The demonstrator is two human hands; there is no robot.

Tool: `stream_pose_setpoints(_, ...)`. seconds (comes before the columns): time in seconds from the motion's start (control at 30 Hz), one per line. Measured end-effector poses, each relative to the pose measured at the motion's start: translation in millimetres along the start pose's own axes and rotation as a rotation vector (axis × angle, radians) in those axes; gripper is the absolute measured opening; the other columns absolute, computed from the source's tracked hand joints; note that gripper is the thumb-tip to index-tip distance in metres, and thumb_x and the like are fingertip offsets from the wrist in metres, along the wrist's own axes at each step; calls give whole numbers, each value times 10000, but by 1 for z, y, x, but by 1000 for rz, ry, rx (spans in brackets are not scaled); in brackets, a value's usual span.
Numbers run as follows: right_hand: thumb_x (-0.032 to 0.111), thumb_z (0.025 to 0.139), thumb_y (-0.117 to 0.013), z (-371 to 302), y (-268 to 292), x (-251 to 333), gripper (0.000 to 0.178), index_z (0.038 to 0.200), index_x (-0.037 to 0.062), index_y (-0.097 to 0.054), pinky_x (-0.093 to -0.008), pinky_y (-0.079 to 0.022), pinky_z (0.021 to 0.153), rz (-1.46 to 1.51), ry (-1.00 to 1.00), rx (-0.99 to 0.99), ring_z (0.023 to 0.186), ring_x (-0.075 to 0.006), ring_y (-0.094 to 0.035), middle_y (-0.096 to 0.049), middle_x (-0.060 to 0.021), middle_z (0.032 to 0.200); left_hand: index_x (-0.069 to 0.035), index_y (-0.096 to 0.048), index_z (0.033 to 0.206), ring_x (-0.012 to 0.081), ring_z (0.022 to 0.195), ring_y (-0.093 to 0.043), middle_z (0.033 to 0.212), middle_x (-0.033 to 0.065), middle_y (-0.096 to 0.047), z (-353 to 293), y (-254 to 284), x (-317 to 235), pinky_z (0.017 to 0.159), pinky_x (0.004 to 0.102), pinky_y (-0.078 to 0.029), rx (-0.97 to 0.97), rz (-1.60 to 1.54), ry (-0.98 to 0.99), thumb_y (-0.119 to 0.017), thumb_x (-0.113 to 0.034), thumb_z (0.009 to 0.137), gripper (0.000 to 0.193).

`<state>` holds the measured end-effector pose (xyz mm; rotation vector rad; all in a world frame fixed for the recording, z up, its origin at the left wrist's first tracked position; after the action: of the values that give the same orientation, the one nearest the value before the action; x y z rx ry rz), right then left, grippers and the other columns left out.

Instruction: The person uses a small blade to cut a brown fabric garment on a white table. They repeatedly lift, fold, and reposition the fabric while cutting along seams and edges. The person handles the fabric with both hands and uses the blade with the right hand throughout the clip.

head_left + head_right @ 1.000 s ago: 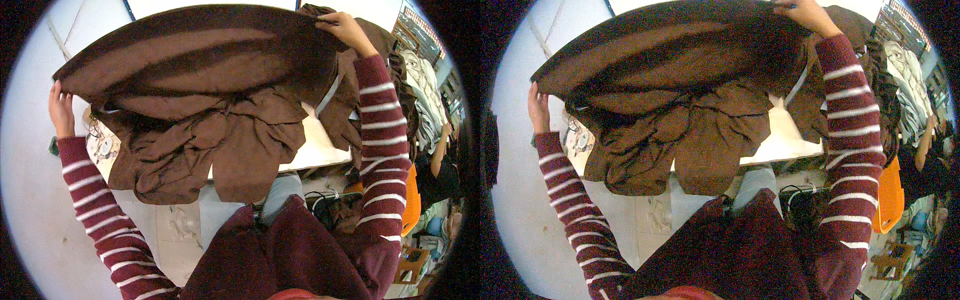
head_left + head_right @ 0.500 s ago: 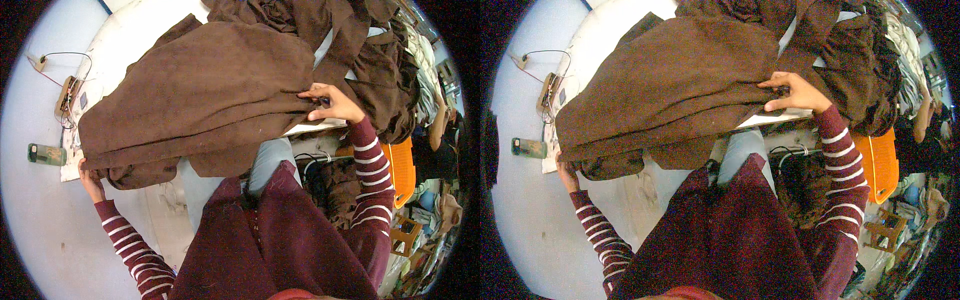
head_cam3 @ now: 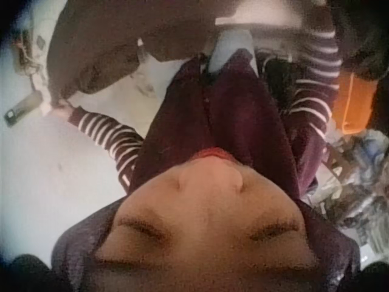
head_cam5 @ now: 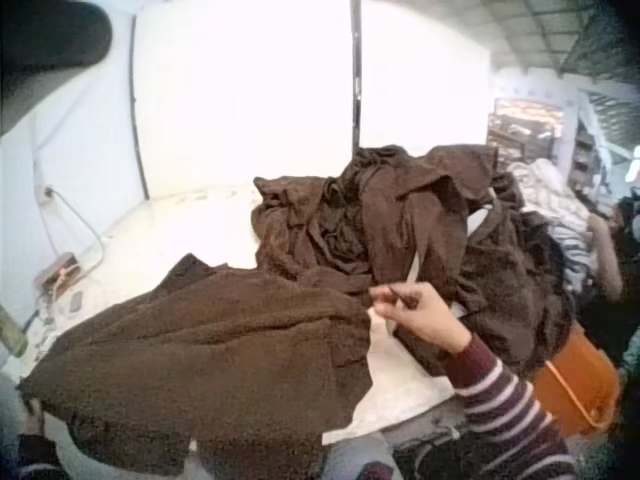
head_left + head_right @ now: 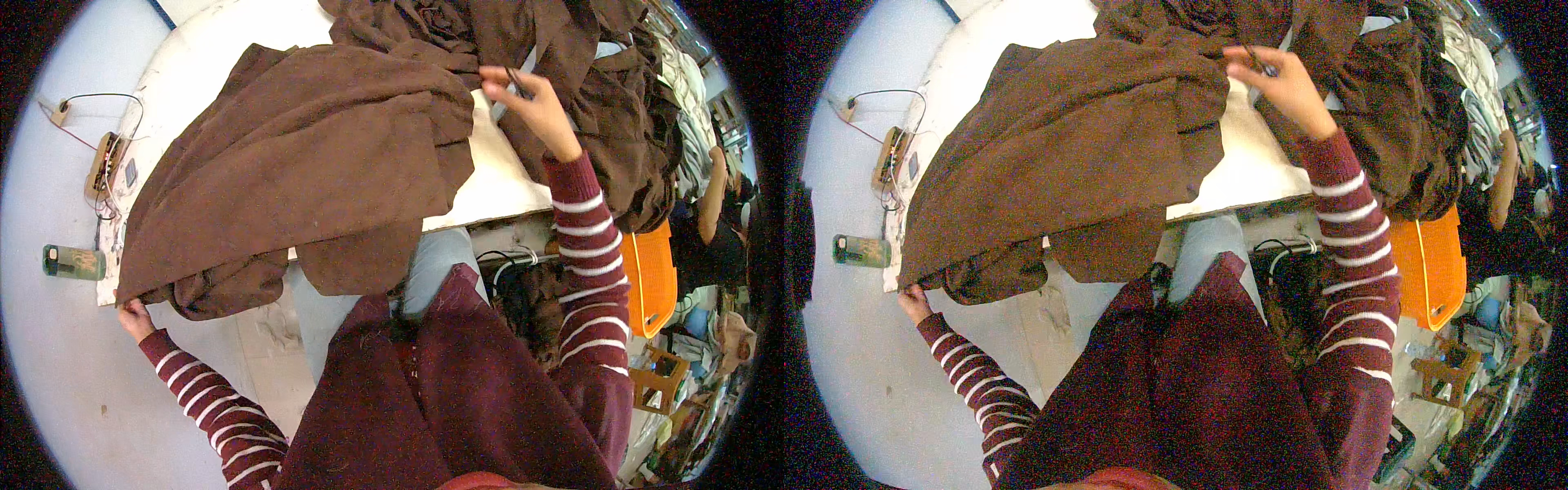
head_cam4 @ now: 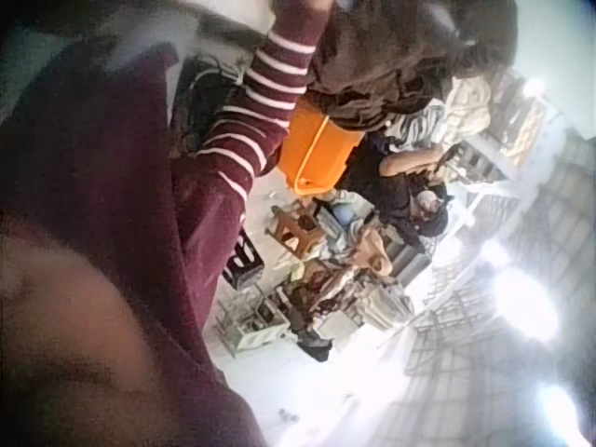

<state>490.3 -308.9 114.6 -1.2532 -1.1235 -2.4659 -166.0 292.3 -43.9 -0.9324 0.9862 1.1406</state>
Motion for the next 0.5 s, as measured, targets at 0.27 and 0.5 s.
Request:
stream_pose_setpoints(0.27, 286, 793, -753, -76, -69, 14, 359, 1068, 80, -650, -297, -482, 616, 4, -178, -15, 695, -130, -622, -644, -14, 711, -17, -412, 1299, 200, 1009, -541, 1149, 129, -578, -43, -62, -21, 748, 327, -466, -81, 5, 124, -567, -366, 935, 527)
stream_pose_setpoints(0.5, 1, 689, -708, -129, -95, 68, 402, 1063, 90, -593, -313, -508, 656, -34, -1, -21, 761, -239, -649, -640, -73, 866, -51, -283, 1409, 185, 928, -538, 1114, 111, -569, -67, -79, -53, 731, 320, -455, -291, -37, 114, -743, -144, 816, 756)
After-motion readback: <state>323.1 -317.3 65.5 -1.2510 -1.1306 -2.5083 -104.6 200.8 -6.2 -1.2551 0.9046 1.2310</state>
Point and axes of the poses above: each hand's wrist, its own z-axis towards the middle knuckle, its own y-axis out of the back of the hand, x = y × z, the point moved 7 cm from there along z, towards the middle knuckle
